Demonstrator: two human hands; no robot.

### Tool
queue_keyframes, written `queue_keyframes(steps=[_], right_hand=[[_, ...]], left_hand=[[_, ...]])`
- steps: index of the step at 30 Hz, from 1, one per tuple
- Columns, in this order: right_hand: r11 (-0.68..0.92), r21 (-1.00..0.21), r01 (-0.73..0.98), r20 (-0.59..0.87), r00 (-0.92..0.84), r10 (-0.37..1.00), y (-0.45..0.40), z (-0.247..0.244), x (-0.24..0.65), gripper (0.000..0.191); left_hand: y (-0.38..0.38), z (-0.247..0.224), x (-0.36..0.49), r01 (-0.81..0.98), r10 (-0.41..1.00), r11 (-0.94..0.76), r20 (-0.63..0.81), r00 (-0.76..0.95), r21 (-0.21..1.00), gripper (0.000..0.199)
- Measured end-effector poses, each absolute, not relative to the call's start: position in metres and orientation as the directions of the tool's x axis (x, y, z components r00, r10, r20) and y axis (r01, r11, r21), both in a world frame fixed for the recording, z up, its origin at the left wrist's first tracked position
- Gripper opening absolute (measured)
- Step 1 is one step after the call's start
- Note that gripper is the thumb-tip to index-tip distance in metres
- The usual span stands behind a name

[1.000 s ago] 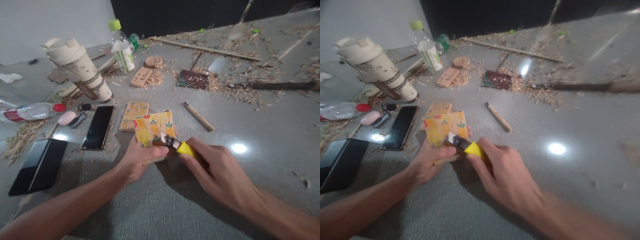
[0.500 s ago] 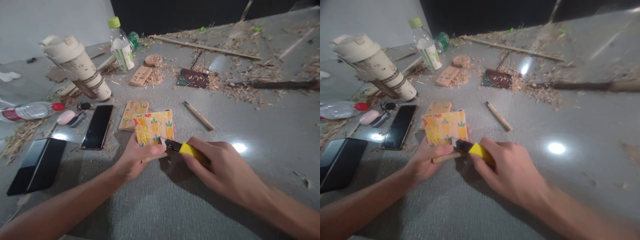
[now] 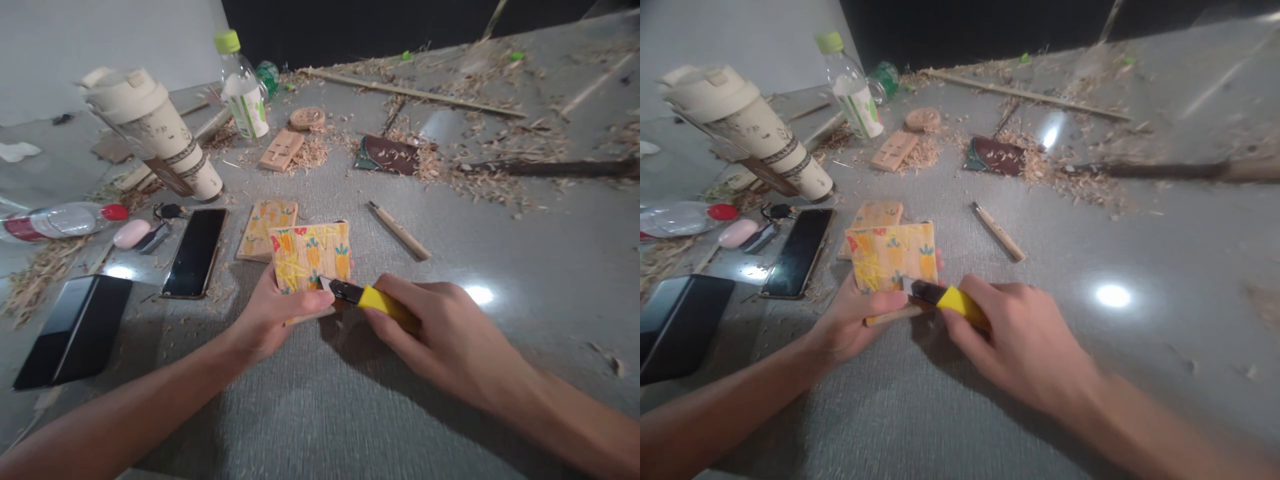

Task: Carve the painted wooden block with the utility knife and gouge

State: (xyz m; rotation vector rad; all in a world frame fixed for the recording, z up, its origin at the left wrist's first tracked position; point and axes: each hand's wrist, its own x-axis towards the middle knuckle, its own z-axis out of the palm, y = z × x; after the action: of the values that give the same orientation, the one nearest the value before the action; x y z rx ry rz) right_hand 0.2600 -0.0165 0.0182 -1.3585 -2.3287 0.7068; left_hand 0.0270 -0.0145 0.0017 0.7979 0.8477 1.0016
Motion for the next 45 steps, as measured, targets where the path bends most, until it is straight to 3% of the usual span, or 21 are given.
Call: queue_keyframes(steps=[45], right_hand=[[0.403, -0.563, 0.721, 0.025, -0.473, 0.881, -0.0165, 0.0166, 0.261, 0.039]], left_hand=[[-0.0132, 0.004, 0.0273, -0.389, 0.922, 0.345, -0.232, 0.309, 0.854, 0.046]])
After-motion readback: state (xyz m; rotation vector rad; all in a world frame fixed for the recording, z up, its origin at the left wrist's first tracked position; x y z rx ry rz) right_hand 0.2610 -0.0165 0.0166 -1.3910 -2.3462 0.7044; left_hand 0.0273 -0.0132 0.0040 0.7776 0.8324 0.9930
